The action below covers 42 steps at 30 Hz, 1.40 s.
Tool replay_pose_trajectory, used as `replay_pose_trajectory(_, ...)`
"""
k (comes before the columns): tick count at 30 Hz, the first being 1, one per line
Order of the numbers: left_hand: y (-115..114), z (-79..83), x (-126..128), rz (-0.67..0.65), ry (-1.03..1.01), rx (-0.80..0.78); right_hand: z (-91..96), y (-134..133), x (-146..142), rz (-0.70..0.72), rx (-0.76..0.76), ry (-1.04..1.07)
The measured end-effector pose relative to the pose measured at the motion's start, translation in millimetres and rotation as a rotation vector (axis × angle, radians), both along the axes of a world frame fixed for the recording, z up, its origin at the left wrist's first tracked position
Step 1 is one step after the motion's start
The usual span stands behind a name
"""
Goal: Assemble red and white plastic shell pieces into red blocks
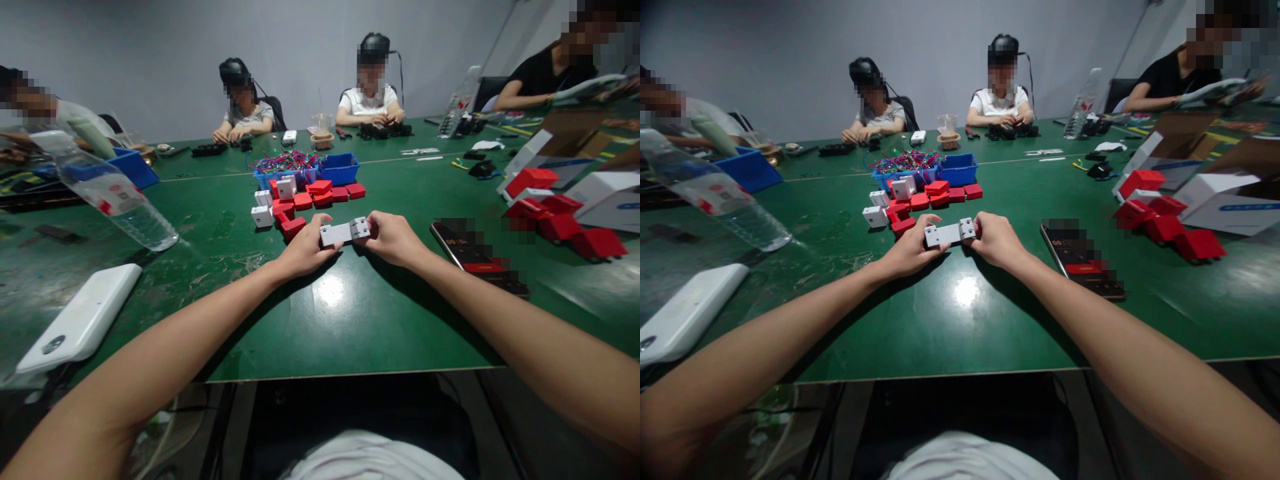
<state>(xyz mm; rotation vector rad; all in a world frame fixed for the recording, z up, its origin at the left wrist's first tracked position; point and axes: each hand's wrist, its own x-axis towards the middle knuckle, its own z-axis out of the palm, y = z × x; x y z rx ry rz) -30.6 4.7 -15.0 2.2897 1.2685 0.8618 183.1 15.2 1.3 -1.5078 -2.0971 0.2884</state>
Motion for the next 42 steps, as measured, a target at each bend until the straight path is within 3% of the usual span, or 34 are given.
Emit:
replay_pose_trajectory(8,6.4,-0.9,-3.0,-0.036,-0.052,-0.064,-2.6,0.7,1.6,0.084,-0.004,0.076)
replay_pose_trajectory(13,6.9,-2.0,-4.0,-0.095,-0.07,-0.082,1.6,0.7,4.5,0.184,0.102,-0.027)
replay_pose_trajectory(19,4.6,-3.7,-2.1,-0.022,-0.053,0.006,7.8,-2.9,6.3,0.227,0.103,-0.05)
replay_pose_trajectory(30,4.6,-4.3,-3.1,-0.007,0.087,0.093,11.0,-5.4,7.9,0.248,0.052,-0.054)
replay_pose_trajectory(42,1.2,-0.7,0.0,0.08,0.126,0.086,17.9,-11.8,3.1,0.308,0.252,0.109)
